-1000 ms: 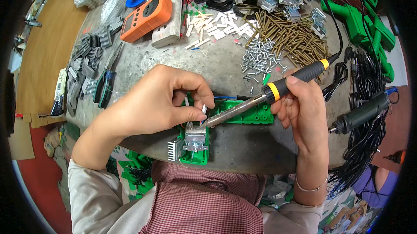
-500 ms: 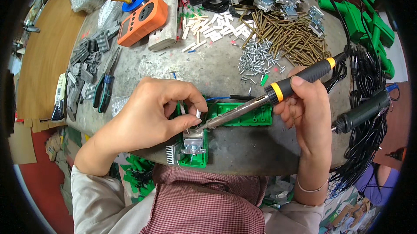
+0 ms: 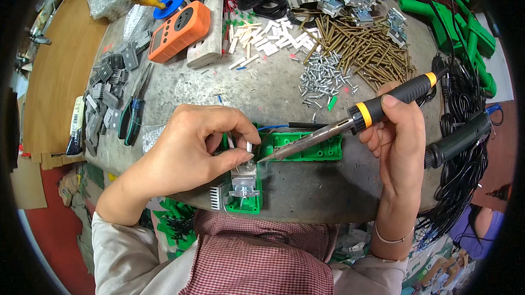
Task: Soldering internal wiring and assembling the plastic housing of a handheld electronic tool.
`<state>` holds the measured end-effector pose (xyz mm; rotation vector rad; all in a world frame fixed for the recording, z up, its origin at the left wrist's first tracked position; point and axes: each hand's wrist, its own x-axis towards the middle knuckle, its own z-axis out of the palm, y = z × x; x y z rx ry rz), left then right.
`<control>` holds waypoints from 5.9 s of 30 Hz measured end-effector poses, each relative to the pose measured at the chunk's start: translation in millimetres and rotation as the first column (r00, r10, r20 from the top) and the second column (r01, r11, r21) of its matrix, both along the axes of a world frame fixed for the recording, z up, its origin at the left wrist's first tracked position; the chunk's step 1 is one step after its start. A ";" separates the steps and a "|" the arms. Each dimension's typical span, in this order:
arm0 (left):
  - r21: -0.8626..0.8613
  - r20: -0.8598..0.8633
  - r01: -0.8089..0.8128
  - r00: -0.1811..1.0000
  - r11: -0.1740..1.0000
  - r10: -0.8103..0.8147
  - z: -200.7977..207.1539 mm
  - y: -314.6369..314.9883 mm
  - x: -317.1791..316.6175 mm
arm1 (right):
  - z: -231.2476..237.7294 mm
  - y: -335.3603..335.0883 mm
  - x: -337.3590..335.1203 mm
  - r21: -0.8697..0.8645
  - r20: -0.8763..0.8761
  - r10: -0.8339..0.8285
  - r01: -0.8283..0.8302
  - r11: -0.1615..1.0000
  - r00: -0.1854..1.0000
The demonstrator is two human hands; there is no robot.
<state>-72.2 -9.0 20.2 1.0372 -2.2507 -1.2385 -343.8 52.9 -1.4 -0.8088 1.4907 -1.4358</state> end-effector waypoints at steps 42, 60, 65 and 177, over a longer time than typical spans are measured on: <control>-0.059 -0.054 0.047 0.997 0.997 -0.050 -4.6 -1.8 -0.3 | 0.1 64.0 87.8 -0.044 -0.591 0.310 -0.414 0.909 0.744; -0.028 0.007 0.022 1.000 0.999 -0.022 -1.3 1.2 1.4 | -28.9 73.0 109.3 -0.072 -0.619 0.278 -0.405 0.911 0.735; -0.036 0.014 0.055 0.998 0.998 -0.054 -0.5 0.3 2.3 | -29.2 73.9 109.6 -0.058 -0.629 0.273 -0.395 0.917 0.728; -0.669 0.310 0.159 0.947 0.726 0.078 -17.9 80.1 35.0 | -29.4 56.0 97.1 -0.139 -0.777 0.266 -0.569 0.811 0.570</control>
